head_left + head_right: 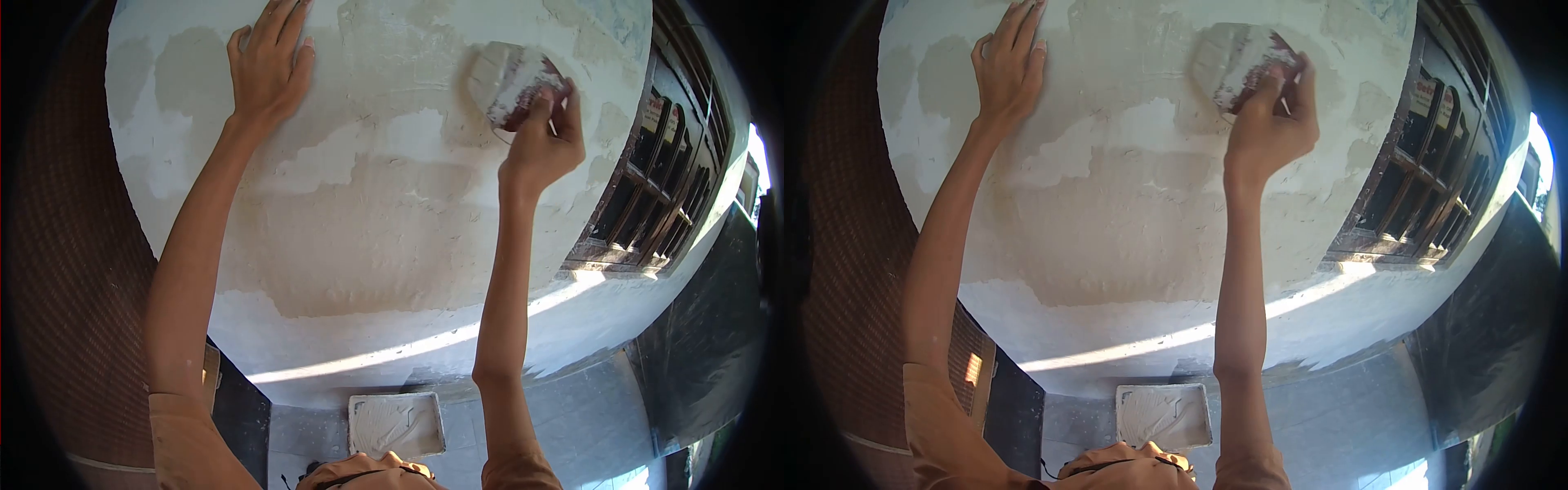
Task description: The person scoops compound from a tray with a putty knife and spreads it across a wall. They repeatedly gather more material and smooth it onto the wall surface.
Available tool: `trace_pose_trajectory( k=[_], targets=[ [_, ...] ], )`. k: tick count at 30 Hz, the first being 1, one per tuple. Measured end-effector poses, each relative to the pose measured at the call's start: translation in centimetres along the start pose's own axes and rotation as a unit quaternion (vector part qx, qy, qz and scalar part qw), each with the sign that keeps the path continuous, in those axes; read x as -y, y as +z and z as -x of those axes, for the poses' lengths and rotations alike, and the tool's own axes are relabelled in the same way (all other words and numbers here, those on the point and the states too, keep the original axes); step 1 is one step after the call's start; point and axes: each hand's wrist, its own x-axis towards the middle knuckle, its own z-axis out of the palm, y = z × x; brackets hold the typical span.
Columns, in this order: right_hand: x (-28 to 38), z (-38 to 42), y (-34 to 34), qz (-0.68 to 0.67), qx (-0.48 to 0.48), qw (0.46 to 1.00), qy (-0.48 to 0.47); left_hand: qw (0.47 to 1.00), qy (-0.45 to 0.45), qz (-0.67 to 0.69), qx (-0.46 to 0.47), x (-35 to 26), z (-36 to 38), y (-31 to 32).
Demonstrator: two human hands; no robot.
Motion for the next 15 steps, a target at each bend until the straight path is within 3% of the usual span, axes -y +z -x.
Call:
trace_pose_trajectory(
  k=[2,5,7,11,12,15],
  targets=[
    [-0.4,3.7,3.0,0.048,0.112,0.993,-0.008,1.000,0.006,0.015,-0.005,-0.2,-0.2,0.1],
    [-1.6,6.1,4.8,0.036,0.169,0.985,-0.011,1.000,0.015,0.021,-0.004,0.4,-0.1,0.4],
    [-2.0,5.3,4.0,0.091,0.141,0.986,-0.017,0.998,0.031,-0.030,-0.049,1.2,0.2,1.5],
    [-3.1,0.1,-2.3,0.106,-0.027,0.994,-0.014,0.998,0.032,-0.005,-0.052,1.2,0.2,1.4],
    [-3.2,-1.2,-4.3,0.166,-0.059,0.984,-0.010,1.000,0.013,-0.002,-0.018,0.3,0.0,0.4],
    [-2.8,-2.7,-6.2,0.133,-0.131,0.982,0.009,1.000,-0.005,0.004,0.009,0.3,0.0,0.1]
  ],
)
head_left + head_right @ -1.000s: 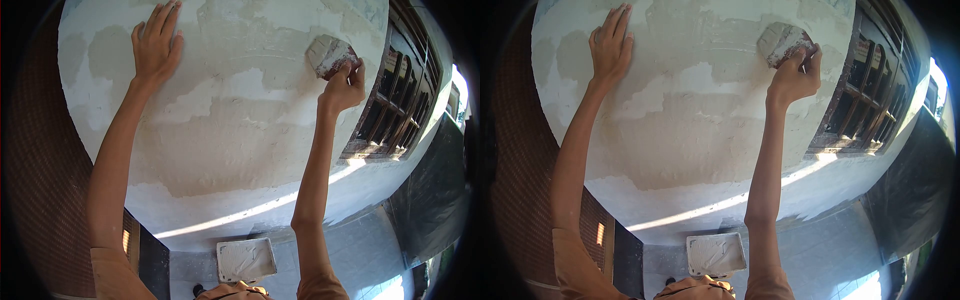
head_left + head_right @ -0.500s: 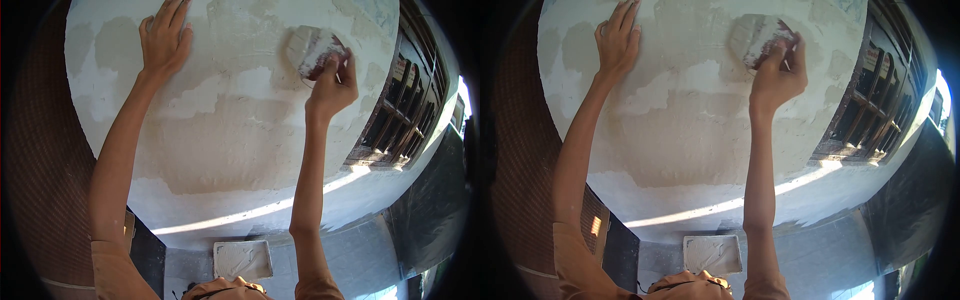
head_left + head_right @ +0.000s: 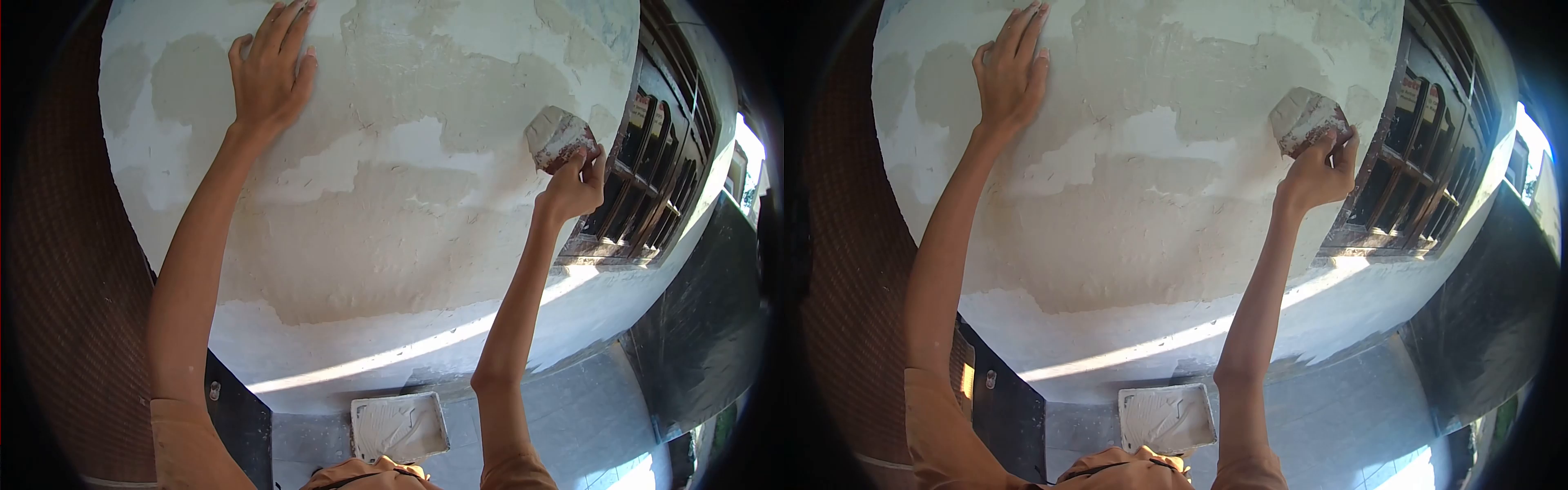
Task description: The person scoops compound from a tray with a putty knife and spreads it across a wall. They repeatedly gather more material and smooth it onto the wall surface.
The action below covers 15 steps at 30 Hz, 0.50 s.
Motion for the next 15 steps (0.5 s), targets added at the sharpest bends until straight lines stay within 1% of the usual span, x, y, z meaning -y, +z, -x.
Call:
trace_pose_trajectory(
  k=[1,3,5,7,8,9,11,13,14,15],
  targets=[
    [0.8,0.3,0.3,-0.029,-0.002,1.000,0.003,1.000,0.005,0.005,-0.003,-0.1,0.0,0.2],
    [1.2,1.7,2.9,-0.113,0.064,0.991,-0.013,1.000,0.003,0.008,-0.003,-0.2,-0.1,0.1],
    [3.2,3.9,5.4,-0.081,0.165,0.983,0.020,1.000,0.004,0.012,0.001,-0.3,-0.1,0.0],
    [3.2,4.7,7.3,-0.028,0.184,0.979,-0.080,0.999,0.006,-0.028,0.012,-0.1,-0.1,0.0],
    [3.4,4.4,7.2,-0.030,0.170,0.984,-0.044,0.999,0.007,-0.030,0.014,-0.1,0.0,-0.1],
    [2.5,3.3,6.8,-0.008,0.141,0.989,-0.038,0.999,0.010,-0.030,0.017,-0.2,0.0,-0.2],
    [2.1,1.0,4.6,-0.006,0.075,0.996,-0.044,0.999,0.006,-0.035,0.019,-0.3,0.1,-0.3],
    [2.3,-0.2,3.2,-0.014,0.035,0.999,-0.001,1.000,0.001,-0.027,0.015,-0.6,0.1,-0.2],
    [2.4,0.1,3.2,-0.072,0.045,0.996,0.001,0.999,0.000,-0.030,0.017,-0.5,0.2,-0.3],
    [2.5,1.1,4.0,-0.074,0.046,0.996,0.002,0.999,0.000,-0.026,0.018,-0.5,0.1,-0.4]
  ],
)
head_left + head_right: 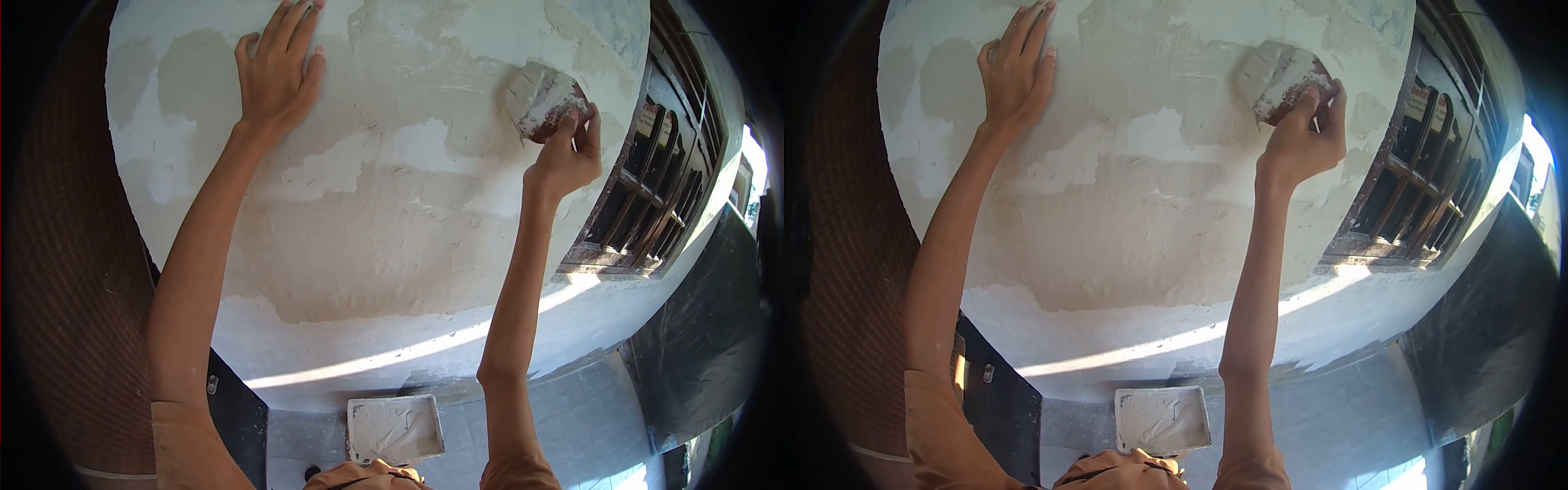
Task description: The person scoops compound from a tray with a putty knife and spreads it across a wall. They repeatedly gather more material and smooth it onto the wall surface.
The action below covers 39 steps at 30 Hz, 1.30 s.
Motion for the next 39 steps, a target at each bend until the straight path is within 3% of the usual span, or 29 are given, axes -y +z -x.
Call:
trace_pose_trajectory(
  k=[2,5,6,10,12,15,17,18,19,20,23,26,28,30,32,34,36,39],
  targets=[
    [0.2,2.9,2.5,-0.068,0.144,0.987,0.004,1.000,0.002,0.008,0.002,-0.1,-0.1,0.1],
    [1.1,5.4,4.2,0.056,0.220,0.973,-0.048,1.000,0.007,0.013,0.008,0.2,-0.1,0.1],
    [0.5,4.8,3.5,0.056,0.220,0.973,-0.047,1.000,0.007,0.017,0.009,0.1,-0.1,0.0],
    [-1.6,-1.0,-2.1,0.068,-0.020,0.997,0.023,1.000,-0.001,0.029,0.005,0.2,-0.1,0.1],
    [-2.1,-1.9,-3.7,0.043,-0.072,0.996,-0.013,0.999,-0.004,0.031,0.005,0.2,0.0,0.1],
    [0.2,2.0,0.8,-0.097,0.064,0.993,0.023,0.999,-0.003,0.033,0.007,0.4,-0.1,-0.1],
    [1.7,5.5,4.9,-0.066,0.178,0.982,-0.006,0.999,0.001,0.031,0.013,0.6,-0.2,0.0],
    [3.1,7.2,6.5,-0.070,0.214,0.974,0.026,0.999,0.006,0.029,0.011,0.8,-0.1,0.0],
    [2.7,7.8,8.2,-0.048,0.219,0.972,-0.070,1.000,0.009,0.027,0.007,0.9,-0.1,0.1],
    [2.4,7.7,8.6,-0.026,0.233,0.970,-0.061,1.000,0.010,0.028,0.006,0.9,-0.3,0.3],
    [1.4,4.3,6.5,0.089,0.124,0.985,-0.086,0.999,0.007,0.031,0.012,1.2,0.0,0.2],
    [0.7,0.7,2.3,0.013,0.024,0.999,-0.044,0.999,0.006,0.046,0.012,0.9,0.0,0.2],
    [1.8,1.0,2.3,-0.028,0.035,0.999,-0.018,0.999,0.000,0.048,0.003,0.7,0.0,0.3],
    [2.0,3.5,5.3,-0.072,0.106,0.991,-0.022,0.999,0.004,0.045,0.003,1.0,-0.1,0.3],
    [2.7,7.2,8.6,-0.029,0.191,0.979,-0.070,0.999,0.006,0.044,0.006,1.0,0.1,0.5],
    [3.7,8.6,9.8,0.003,0.259,0.964,-0.055,1.000,0.000,0.030,0.001,1.2,-0.1,0.6],
    [3.1,6.6,8.9,0.069,0.224,0.970,-0.065,0.999,0.001,0.033,0.003,1.2,0.0,0.7],
    [1.6,2.2,4.4,0.067,0.063,0.995,-0.051,0.999,-0.004,0.048,0.003,1.2,-0.1,0.5]
  ],
)
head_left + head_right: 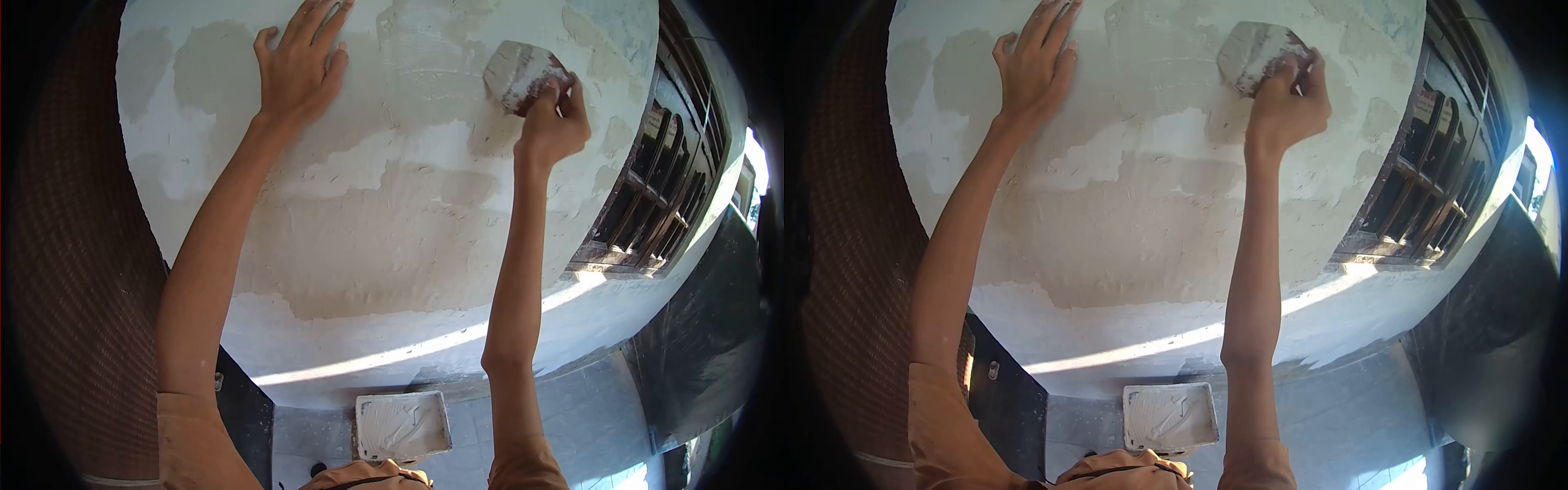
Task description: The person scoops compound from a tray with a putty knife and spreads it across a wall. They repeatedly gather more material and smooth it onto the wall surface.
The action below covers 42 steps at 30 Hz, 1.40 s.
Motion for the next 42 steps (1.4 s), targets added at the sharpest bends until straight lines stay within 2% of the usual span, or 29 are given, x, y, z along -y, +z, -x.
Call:
trace_pose_trajectory(
  k=[2,3,5,7,9,10,12,13,14,15,16,17,19,21,23,25,26,27,28,29,31,33,35,39,41,42],
  targets=[
    [-0.8,-1.1,-2.8,-0.005,-0.076,0.997,0.016,1.000,-0.005,0.015,-0.003,-0.1,0.2,0.0],
    [-0.7,-0.7,-3.0,-0.005,-0.075,0.997,0.000,1.000,-0.006,0.005,-0.001,-0.1,0.2,0.1],
    [1.0,2.3,-1.0,-0.105,0.023,0.994,-0.006,1.000,-0.005,-0.001,0.001,-0.2,0.1,0.1],
    [2.0,6.0,1.4,-0.096,0.152,0.984,0.016,1.000,0.000,-0.004,-0.002,-0.3,0.1,-0.2],
    [1.7,7.5,3.0,-0.059,0.217,0.974,0.036,1.000,0.004,-0.004,0.011,0.0,0.0,-0.5],
    [0.6,6.8,2.8,-0.058,0.213,0.975,0.037,1.000,0.006,-0.014,0.021,0.0,-0.1,-0.6],
    [-1.6,4.3,1.6,-0.049,0.094,0.994,0.026,0.999,0.008,-0.022,0.036,-0.1,-0.3,-0.9],
    [-2.1,2.8,-0.4,-0.021,0.059,0.995,0.083,0.998,0.003,-0.031,0.053,-0.1,-0.2,-1.1],
    [-3.2,1.5,-2.2,-0.024,0.007,0.996,0.090,0.998,0.001,-0.035,0.053,-0.1,-0.2,-1.2],
    [-6.0,0.0,-4.2,-0.002,-0.032,0.999,0.038,0.998,-0.001,-0.023,0.053,-0.3,-0.2,-1.2],
    [-5.5,-0.6,-5.9,-0.014,-0.073,0.993,0.087,0.999,-0.004,-0.012,0.052,-0.4,-0.2,-1.3],
    [-5.3,-1.0,-7.0,0.012,-0.116,0.990,0.080,0.999,-0.005,-0.015,0.051,-0.5,-0.2,-1.2],
    [-3.2,-0.1,-6.5,0.005,-0.124,0.992,0.034,0.999,-0.023,0.000,0.042,-0.8,-0.1,-0.9],
    [-0.5,2.8,-3.2,-0.119,-0.004,0.990,0.074,0.999,-0.018,-0.011,0.046,-0.8,-0.2,-1.1],
    [0.3,6.9,0.9,-0.126,0.115,0.984,0.047,0.998,-0.014,-0.018,0.052,-0.9,0.0,-1.4],
    [0.2,8.9,2.3,-0.095,0.194,0.975,0.057,0.998,-0.014,-0.017,0.059,-0.8,-0.1,-1.7],
    [-0.4,8.5,2.0,-0.039,0.164,0.984,0.059,0.998,-0.010,-0.017,0.058,-0.9,-0.3,-1.7],
    [-0.7,7.2,0.8,-0.050,0.132,0.986,0.089,0.998,-0.011,-0.023,0.065,-0.8,-0.3,-1.6],
    [-2.3,5.8,-0.6,-0.048,0.059,0.996,0.048,0.997,-0.015,-0.030,0.071,-0.6,-0.2,-1.6],
    [-2.3,4.2,-3.0,-0.026,0.032,0.995,0.092,0.997,-0.018,-0.032,0.072,-0.5,-0.1,-1.4],
    [-4.8,1.4,-6.8,0.003,-0.070,0.994,0.079,0.998,-0.023,-0.017,0.056,-0.6,0.1,-0.8],
    [-4.8,0.6,-8.2,0.006,-0.107,0.992,0.067,0.998,-0.026,-0.019,0.051,-0.6,0.2,-0.6],
    [-2.8,2.5,-6.2,-0.096,-0.031,0.992,0.070,0.999,-0.021,-0.013,0.044,-0.9,0.1,-0.5],
    [0.6,9.6,-0.2,-0.127,0.179,0.970,0.102,0.998,-0.021,-0.023,0.047,-1.1,0.0,-0.9],
    [-0.5,9.1,-0.5,-0.095,0.151,0.979,0.101,0.998,-0.014,-0.032,0.048,-0.3,-0.1,-0.4],
    [-1.4,8.8,-0.7,-0.065,0.128,0.985,0.099,0.999,0.013,-0.049,0.001,0.4,0.1,0.5]
  ],
)
